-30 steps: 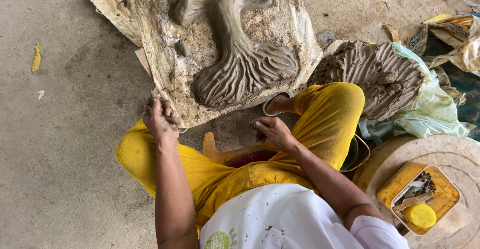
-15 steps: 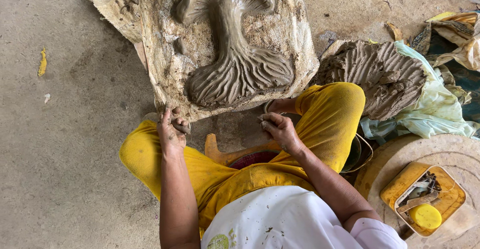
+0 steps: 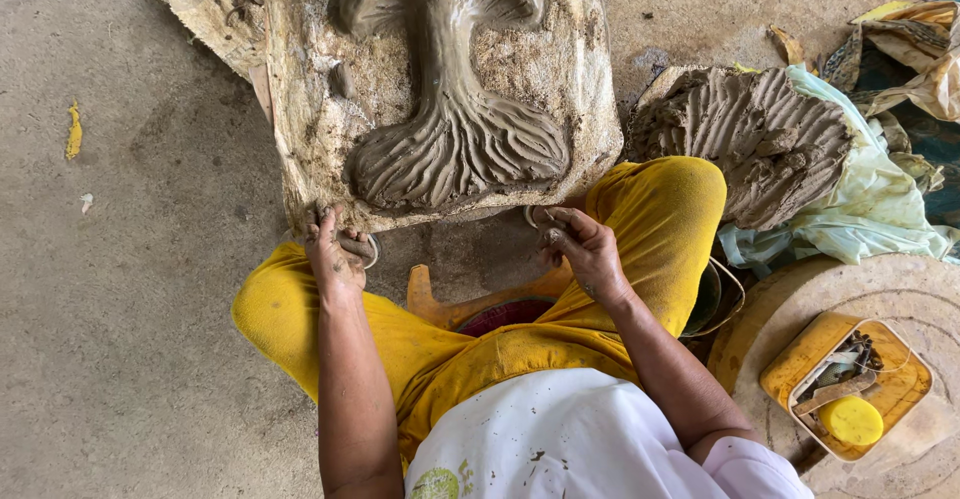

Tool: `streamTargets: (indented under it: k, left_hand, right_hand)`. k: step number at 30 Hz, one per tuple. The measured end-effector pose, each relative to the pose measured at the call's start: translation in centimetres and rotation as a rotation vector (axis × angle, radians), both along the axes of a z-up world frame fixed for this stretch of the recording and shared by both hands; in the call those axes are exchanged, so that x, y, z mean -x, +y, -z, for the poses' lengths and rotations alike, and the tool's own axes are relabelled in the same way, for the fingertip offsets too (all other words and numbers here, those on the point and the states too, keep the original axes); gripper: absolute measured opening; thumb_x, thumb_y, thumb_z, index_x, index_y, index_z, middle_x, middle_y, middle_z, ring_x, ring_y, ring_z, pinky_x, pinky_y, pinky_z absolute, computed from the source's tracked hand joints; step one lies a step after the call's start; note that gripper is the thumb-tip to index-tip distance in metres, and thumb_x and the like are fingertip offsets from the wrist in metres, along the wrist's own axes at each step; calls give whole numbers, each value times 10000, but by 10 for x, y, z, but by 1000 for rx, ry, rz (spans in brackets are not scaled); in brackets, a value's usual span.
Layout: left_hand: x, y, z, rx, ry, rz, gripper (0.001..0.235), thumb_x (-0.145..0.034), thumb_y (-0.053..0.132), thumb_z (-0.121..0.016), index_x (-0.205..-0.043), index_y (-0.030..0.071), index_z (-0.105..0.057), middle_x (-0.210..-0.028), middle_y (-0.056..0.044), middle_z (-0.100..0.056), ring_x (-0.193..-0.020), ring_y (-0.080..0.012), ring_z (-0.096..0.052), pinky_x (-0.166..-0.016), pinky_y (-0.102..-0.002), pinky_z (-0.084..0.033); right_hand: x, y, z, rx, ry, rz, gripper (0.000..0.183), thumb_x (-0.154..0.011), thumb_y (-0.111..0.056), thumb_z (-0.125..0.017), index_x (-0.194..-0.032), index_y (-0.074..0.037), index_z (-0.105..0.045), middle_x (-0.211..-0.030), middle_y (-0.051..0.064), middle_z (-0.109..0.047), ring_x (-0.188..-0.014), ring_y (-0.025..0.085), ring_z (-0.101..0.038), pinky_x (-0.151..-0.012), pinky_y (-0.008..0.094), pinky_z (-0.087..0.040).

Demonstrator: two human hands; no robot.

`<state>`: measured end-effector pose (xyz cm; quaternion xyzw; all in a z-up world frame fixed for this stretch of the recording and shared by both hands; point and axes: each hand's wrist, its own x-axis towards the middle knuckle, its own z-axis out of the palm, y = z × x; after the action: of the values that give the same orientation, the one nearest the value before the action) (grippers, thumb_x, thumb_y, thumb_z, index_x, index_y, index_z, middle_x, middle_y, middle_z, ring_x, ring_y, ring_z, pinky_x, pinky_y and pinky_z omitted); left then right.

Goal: The person shapes and smooths a clay figure inside a plaster mold by hand, adding and pressing small pieces of clay into the detailed grooves of the mold.

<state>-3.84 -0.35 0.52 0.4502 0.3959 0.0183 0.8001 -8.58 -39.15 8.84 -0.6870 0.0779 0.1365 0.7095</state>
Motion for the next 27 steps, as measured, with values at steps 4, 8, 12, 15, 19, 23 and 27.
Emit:
streamTargets:
  k: [4,8,12,15,19,23,27]
  left_hand:
    - [-4,0,2,-57,-9,-4,359,-1016,204,-673,-1318,12,-687,-796,-48,-643,-619,-107,-630,-517,-267,-592]
    - [1,-7,-9,-163,-165,-87,423,-965,229,-656,-1365,98,-612,-1011,-31,-730,-674,-75,-621,-505,-240,-563]
    - [3,-3,-3,-22,-270,-250,461,-1055,429,-529,-1288,38,-603,-951,-72,-654,-678,-100,-629,-558,-256,-611]
    - [4,0,5,-34,-268,-267,527,-1091,465,-528,-1354,15,-607,-925,-72,-615,-697,-97,-605,-608,-261,-601]
    - [3,-4,1,-199,-179,-228,573,-1045,504,-530,-1407,67,-610,-883,-5,-568,-675,-57,-485,-464,-232,-420]
    - [2,-2,3,-33,-297,-259,534,-1010,500,-497,-1381,122,-560,-1098,43,-660,-719,-75,-484,-627,-237,-514]
    - [5,1,11,79,-304,-227,559,-1035,560,-494,-1293,69,-559,-946,-30,-570,-799,-114,-545,-729,-290,-549]
  right_hand:
    - [-1,4,5,-1,-2,40,196,-1062,-68,-618,-1229,23,-668,-906,108,-732,-699,139,-685,-590,279,-562]
    - [-7,9,-8,115,3,-1,356,-998,-98,-595,-1351,-55,-594,-1018,80,-767,-801,137,-713,-665,283,-610]
    - [-6,11,1,-155,80,22,296,-1005,-104,-555,-1288,-75,-637,-1208,29,-738,-1016,129,-742,-805,297,-621]
    - [0,11,19,-215,26,14,240,-993,-26,-615,-1225,-30,-675,-1159,74,-757,-1004,159,-743,-809,311,-608]
    - [7,8,32,-173,18,9,184,-1017,19,-639,-1183,-8,-712,-1022,109,-778,-872,168,-722,-726,312,-574]
    - [3,10,22,-200,-14,38,163,-1049,4,-640,-1187,-15,-725,-987,110,-763,-837,153,-706,-717,305,-570]
    - [2,10,11,-44,94,-1,200,-1023,-77,-576,-1200,-87,-668,-1072,56,-762,-955,97,-726,-815,286,-622]
